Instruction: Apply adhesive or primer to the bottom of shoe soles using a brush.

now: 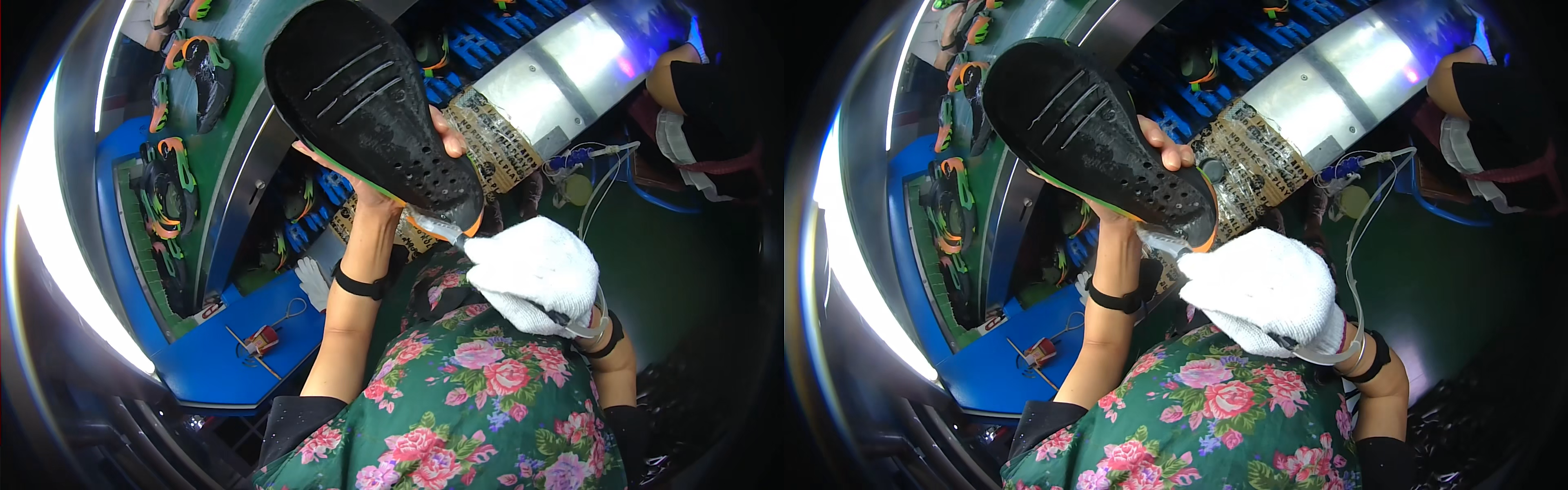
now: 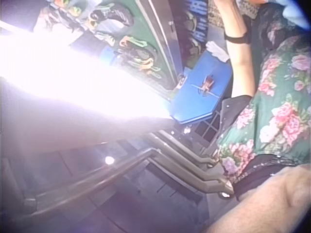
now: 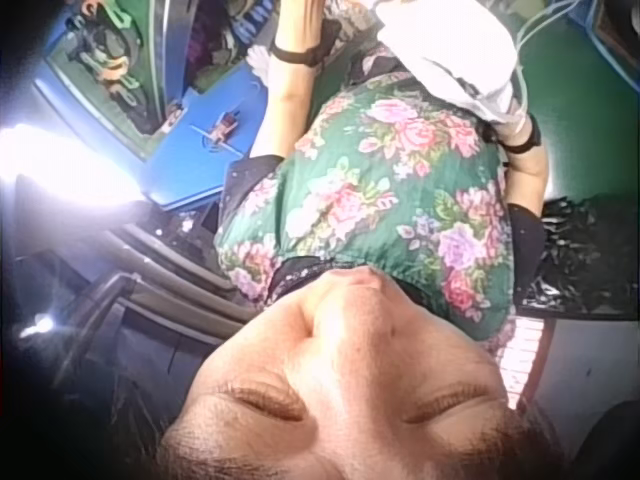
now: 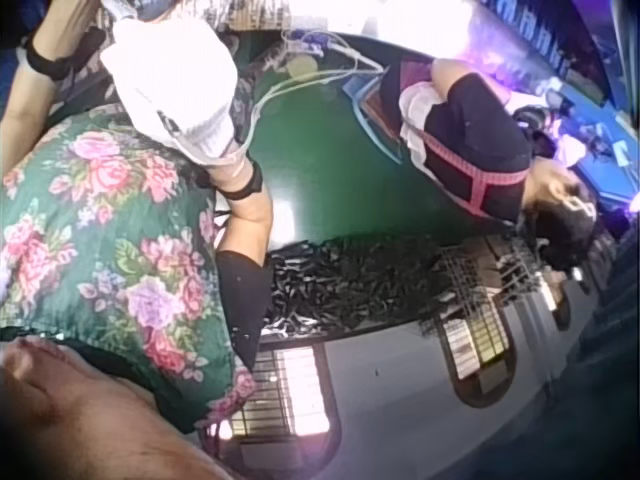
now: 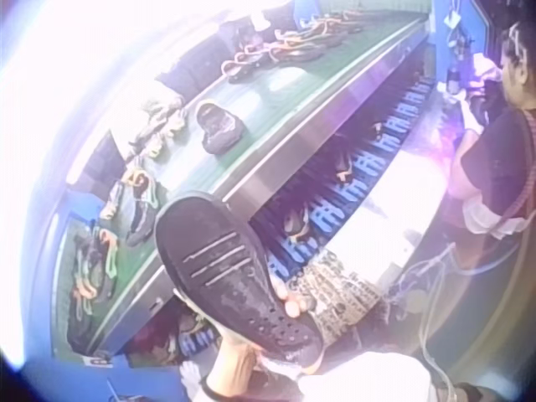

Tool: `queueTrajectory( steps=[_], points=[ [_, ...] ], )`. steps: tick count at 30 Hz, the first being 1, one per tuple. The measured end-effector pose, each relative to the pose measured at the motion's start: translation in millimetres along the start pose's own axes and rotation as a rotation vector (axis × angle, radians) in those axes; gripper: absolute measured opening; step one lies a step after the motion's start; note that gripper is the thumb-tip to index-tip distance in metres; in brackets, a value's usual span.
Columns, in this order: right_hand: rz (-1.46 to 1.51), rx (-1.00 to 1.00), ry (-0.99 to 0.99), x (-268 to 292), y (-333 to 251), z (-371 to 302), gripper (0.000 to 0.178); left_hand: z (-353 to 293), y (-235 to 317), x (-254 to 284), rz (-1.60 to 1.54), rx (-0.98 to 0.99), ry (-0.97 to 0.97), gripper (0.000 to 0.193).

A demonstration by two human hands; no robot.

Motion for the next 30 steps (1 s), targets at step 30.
queueTrajectory(
  steps=[30],
  points=[
    [0.306, -0.281, 0.165, 5.0, 15.7, -10.3, 0.023, 10.7, 0.2, -13.2, 0.129, -0.009, -0.174, 0.052]
  ],
)
Point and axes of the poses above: each hand's wrist, its own z-axis towards the middle knuckle, its own x-axis out of the back of the hand, y = z × x, the point moved 4 cm from there along z, towards the middle knuckle, and after that the axes turned 11 degrees about x, right-handed, at the moved point
